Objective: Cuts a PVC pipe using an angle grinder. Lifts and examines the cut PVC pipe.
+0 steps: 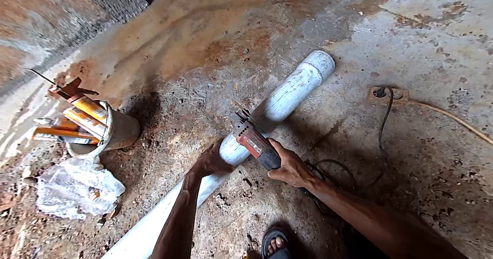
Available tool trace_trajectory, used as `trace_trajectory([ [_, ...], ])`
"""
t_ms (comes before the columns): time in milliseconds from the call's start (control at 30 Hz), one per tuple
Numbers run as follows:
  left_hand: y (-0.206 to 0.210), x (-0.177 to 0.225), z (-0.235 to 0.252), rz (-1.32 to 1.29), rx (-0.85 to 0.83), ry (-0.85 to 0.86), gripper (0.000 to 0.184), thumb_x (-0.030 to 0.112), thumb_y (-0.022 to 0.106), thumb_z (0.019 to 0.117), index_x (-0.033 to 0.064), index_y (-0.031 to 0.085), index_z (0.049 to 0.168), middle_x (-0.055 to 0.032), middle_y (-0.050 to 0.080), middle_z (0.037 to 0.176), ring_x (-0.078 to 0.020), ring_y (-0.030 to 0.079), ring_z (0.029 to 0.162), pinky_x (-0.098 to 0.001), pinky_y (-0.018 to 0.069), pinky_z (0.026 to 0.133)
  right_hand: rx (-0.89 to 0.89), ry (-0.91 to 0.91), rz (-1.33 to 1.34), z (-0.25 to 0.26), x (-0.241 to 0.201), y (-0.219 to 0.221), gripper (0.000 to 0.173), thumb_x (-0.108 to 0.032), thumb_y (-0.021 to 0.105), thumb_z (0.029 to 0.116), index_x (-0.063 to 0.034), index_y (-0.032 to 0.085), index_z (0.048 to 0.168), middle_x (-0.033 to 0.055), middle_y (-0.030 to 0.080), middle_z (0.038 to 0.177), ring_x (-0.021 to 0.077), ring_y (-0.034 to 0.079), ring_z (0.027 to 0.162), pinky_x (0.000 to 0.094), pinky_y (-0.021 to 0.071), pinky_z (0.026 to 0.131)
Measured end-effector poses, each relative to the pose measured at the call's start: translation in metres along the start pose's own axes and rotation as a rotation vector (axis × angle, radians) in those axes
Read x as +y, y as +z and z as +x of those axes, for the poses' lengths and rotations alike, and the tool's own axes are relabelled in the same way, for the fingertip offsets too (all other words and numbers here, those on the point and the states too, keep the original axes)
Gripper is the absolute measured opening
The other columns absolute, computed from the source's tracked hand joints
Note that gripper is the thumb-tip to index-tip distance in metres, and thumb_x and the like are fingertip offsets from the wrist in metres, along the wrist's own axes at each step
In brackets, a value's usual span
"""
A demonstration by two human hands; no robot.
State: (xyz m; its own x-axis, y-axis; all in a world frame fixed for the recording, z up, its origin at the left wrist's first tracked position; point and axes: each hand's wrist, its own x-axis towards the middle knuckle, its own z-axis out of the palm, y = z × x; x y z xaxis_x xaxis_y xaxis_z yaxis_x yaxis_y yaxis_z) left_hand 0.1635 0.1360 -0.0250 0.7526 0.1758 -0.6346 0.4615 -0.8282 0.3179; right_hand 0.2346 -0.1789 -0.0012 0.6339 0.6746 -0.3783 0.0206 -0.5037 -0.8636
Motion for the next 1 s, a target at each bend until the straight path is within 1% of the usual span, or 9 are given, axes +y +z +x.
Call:
trace_trajectory([
  [100,0.001,-0.005,0.004,-0.031,-0.003,0.008,0.135,0.052,0.095,0.0534,0.023,0.022,0.163,-0.0236,0.047,0.15,-0.0397,0.051,0.135,-0.0619,0.0423,0.109,-0.004,0.0,-0.011,0.0,0.005,0.0,0.106,-0.025,0.079,0.0719,-0.0129,0.025,0.163,0.0147,0.062,0.138,0.026,0.062,0.123,0.0478,0.0497,0.103],
  [300,0.001,-0.009,0.006,-0.04,0.0,0.027,0.135,0.054,0.094,0.0526,0.0237,0.022,0.162,-0.0236,0.047,0.15,-0.0398,0.051,0.134,-0.0621,0.0426,0.108,0.007,-0.001,-0.006,0.003,0.01,0.002,0.106,-0.025,0.079,0.0716,-0.014,0.026,0.163,0.0139,0.063,0.135,0.0255,0.063,0.12,0.0474,0.0515,0.1],
  [567,0.001,-0.011,0.008,-0.049,0.003,0.026,0.135,0.055,0.094,0.0508,0.0256,0.023,0.162,-0.023,0.049,0.148,-0.0394,0.052,0.133,-0.0617,0.0428,0.108,0.001,0.01,-0.017,0.005,0.015,0.003,0.106,-0.026,0.078,0.0718,-0.0141,0.026,0.163,0.0141,0.063,0.135,0.025,0.063,0.12,0.0474,0.0513,0.1],
  [800,0.0,-0.011,0.008,-0.057,0.002,0.033,0.135,0.055,0.094,0.0515,0.0244,0.023,0.162,-0.0233,0.048,0.149,-0.0393,0.051,0.135,-0.0616,0.0421,0.108,0.01,0.013,-0.011,0.007,0.016,0.003,0.106,-0.024,0.079,0.0711,-0.0145,0.026,0.163,0.0144,0.063,0.134,0.0257,0.063,0.12,0.0477,0.0514,0.1],
  [1000,0.0,-0.012,0.009,-0.054,-0.003,0.029,0.136,0.056,0.094,0.0508,0.0259,0.022,0.162,-0.0233,0.048,0.149,-0.0395,0.051,0.134,-0.0624,0.0426,0.108,0.004,0.025,0.004,0.008,0.015,0.005,0.106,-0.024,0.078,0.0713,-0.015,0.025,0.163,0.0135,0.063,0.135,0.025,0.063,0.12,0.0473,0.0513,0.101],
])
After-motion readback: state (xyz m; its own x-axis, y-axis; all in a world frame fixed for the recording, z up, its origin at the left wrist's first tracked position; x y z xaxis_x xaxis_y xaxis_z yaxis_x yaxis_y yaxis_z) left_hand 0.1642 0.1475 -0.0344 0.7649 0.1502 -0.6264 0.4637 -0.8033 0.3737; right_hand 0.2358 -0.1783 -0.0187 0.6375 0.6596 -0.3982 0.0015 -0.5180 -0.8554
